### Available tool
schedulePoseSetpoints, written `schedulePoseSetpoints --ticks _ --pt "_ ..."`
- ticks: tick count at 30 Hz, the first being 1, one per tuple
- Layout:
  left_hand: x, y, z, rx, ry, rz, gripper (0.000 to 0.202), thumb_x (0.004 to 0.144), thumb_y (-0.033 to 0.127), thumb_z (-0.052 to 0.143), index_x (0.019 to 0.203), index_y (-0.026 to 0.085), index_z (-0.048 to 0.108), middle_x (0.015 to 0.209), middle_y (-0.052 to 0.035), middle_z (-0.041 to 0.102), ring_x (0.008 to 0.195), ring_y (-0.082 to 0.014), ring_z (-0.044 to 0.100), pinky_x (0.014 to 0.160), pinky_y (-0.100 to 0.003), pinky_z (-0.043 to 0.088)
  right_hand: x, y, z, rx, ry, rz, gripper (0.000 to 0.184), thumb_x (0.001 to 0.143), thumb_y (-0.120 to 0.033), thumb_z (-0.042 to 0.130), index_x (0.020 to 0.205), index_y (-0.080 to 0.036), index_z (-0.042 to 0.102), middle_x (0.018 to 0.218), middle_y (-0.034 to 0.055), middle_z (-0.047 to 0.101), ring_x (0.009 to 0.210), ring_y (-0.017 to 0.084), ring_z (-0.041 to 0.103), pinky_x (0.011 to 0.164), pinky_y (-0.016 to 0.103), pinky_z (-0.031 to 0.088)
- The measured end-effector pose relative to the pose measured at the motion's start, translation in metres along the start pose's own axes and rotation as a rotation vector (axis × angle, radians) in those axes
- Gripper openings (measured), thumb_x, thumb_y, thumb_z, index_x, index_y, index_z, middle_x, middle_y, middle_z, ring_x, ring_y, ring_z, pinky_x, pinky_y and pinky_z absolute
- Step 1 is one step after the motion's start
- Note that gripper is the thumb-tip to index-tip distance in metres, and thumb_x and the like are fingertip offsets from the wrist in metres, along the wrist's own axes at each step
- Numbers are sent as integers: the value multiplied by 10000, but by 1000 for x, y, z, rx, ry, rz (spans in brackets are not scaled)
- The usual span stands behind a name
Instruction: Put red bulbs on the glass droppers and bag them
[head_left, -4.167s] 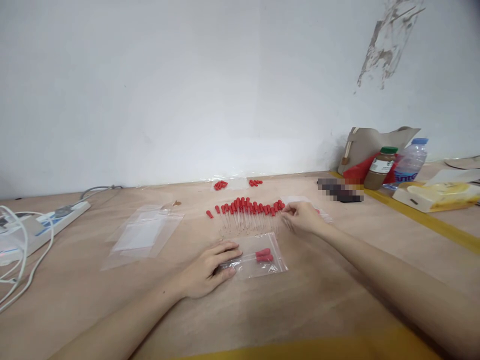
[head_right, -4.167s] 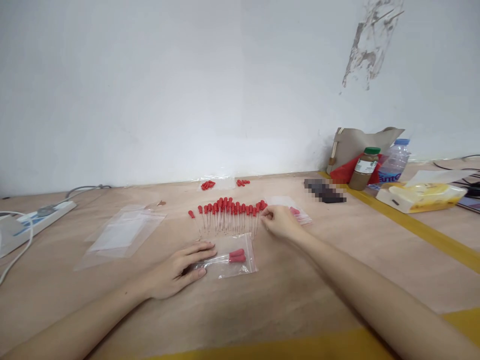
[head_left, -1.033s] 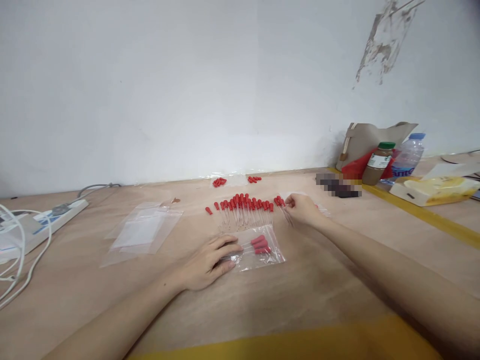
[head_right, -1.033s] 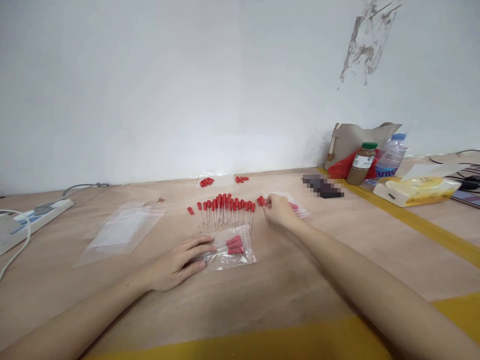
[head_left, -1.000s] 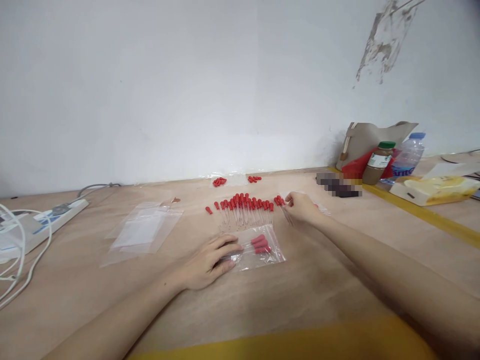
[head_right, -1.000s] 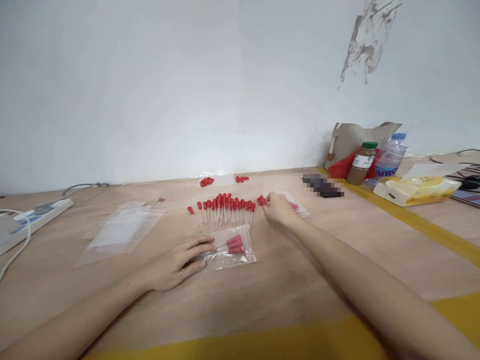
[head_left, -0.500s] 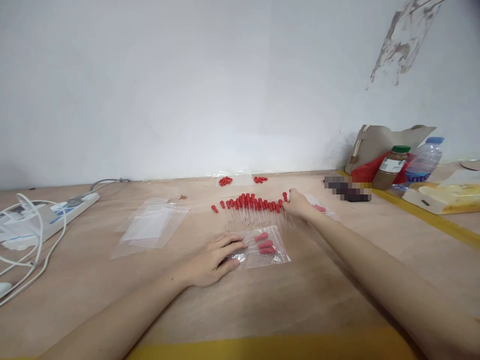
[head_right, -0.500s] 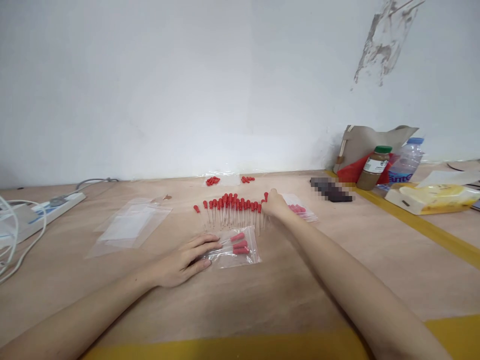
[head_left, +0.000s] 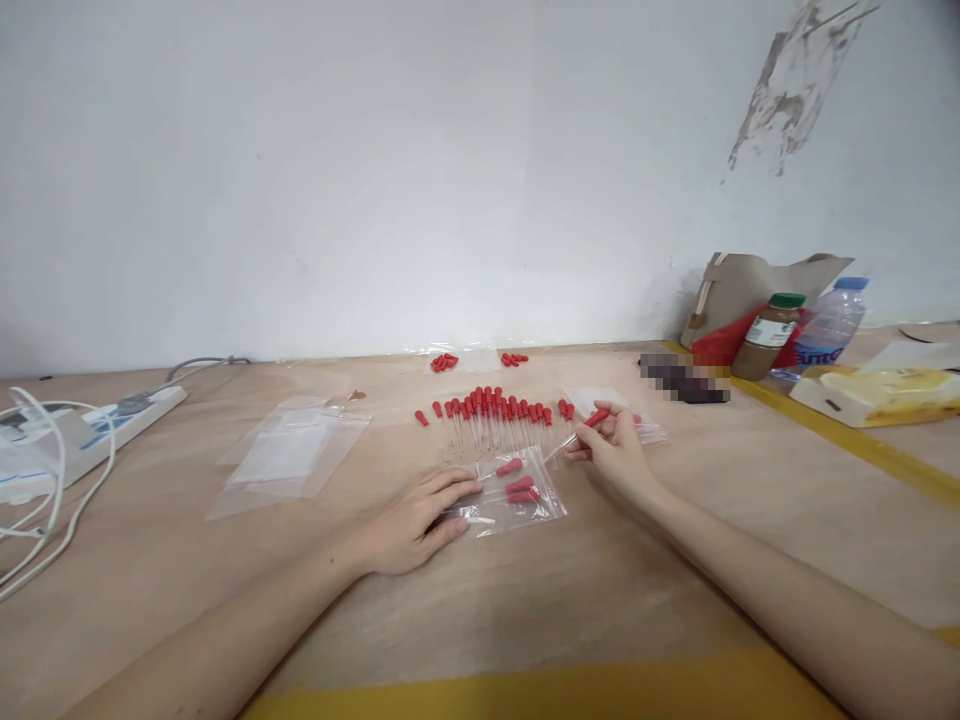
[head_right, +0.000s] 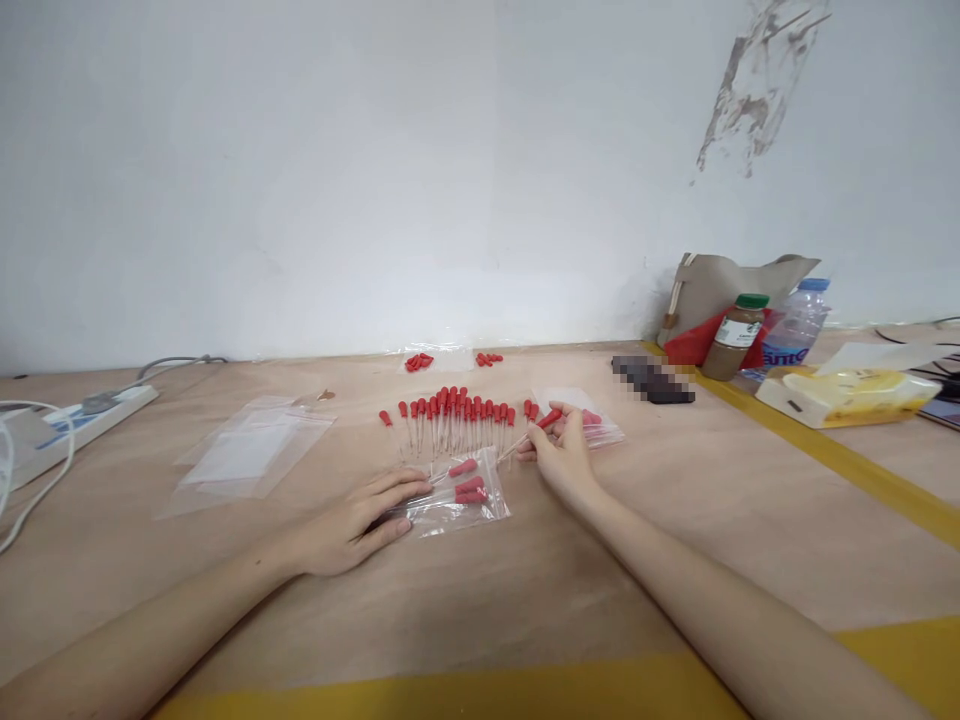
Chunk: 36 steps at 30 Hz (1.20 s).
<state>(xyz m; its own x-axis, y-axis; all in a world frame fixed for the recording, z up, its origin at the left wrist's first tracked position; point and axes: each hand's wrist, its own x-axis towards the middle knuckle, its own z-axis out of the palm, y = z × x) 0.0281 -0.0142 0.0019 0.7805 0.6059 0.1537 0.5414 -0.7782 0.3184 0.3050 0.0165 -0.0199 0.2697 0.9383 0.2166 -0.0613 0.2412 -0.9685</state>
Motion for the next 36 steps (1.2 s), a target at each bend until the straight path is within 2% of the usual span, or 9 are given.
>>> schedulePoseSetpoints --ticks 6,11,18,21,24,27,30,34,36 --pt "0 0 0 3 -4 1 390 900 324 361 1284 250 364 1312 -62 386 1210 -215 343 1008 -403 302 -4 -1 3 57 -3 33 499 619 -310 634 969 -255 284 689 -63 484 512 130 578 565 315 538" --pt "0 0 -1 1 -10 -8 392 899 318 363 1284 246 365 1308 -64 389 1205 -215 348 1004 -402 308 -15 2 7 93 -86 85 475 634 -327 637 971 -250 312 663 -65 502 571 141 604 624 334 543" --pt "-1 -1 1 -19 21 13 399 895 314 378 1289 258 360 1314 -58 390 1202 -220 357 997 -403 318 -18 2 4 151 -96 215 323 680 -230 602 940 -230 409 645 -46 523 613 135 620 679 316 537" --pt "-1 -1 1 -12 7 8 396 898 312 371 1291 265 358 1316 -52 386 1209 -215 350 1004 -398 311 -17 2 1 133 -133 262 202 681 -243 595 844 -204 480 673 -21 554 615 118 608 694 298 521" --pt "-1 -1 1 -12 13 9 397 900 305 366 1294 267 350 1322 -51 378 1209 -216 348 1004 -400 309 -19 3 1 -97 -244 178 175 651 -292 625 758 -172 557 658 -9 570 592 117 570 657 297 497" --pt "-1 -1 0 -9 16 13 422 898 312 370 1312 262 312 1330 -53 374 1207 -217 347 1003 -405 307 -20 3 4 -284 -346 62 231 640 -303 627 823 -162 608 669 2 591 618 137 552 635 302 471" --pt "0 0 0 0 16 4 442 897 318 372 1325 255 280 1330 -50 380 1211 -211 340 1011 -401 297 -19 5 7 -328 -349 47 271 632 -272 620 874 -157 583 693 6 589 592 127 534 603 287 454" --pt "0 -1 1 10 24 7 440 897 317 370 1323 244 286 1328 -57 383 1213 -216 338 1012 -399 294 -18 7 9 -337 -290 16 231 633 -259 614 822 -169 515 709 7 573 619 127 544 586 262 443" --pt "-1 0 1 17 21 5 441 898 318 370 1324 240 287 1327 -61 382 1212 -217 340 1013 -400 292 -23 7 11 -312 -341 -15 202 689 -274 566 853 -180 493 714 8 579 638 130 556 580 253 441"
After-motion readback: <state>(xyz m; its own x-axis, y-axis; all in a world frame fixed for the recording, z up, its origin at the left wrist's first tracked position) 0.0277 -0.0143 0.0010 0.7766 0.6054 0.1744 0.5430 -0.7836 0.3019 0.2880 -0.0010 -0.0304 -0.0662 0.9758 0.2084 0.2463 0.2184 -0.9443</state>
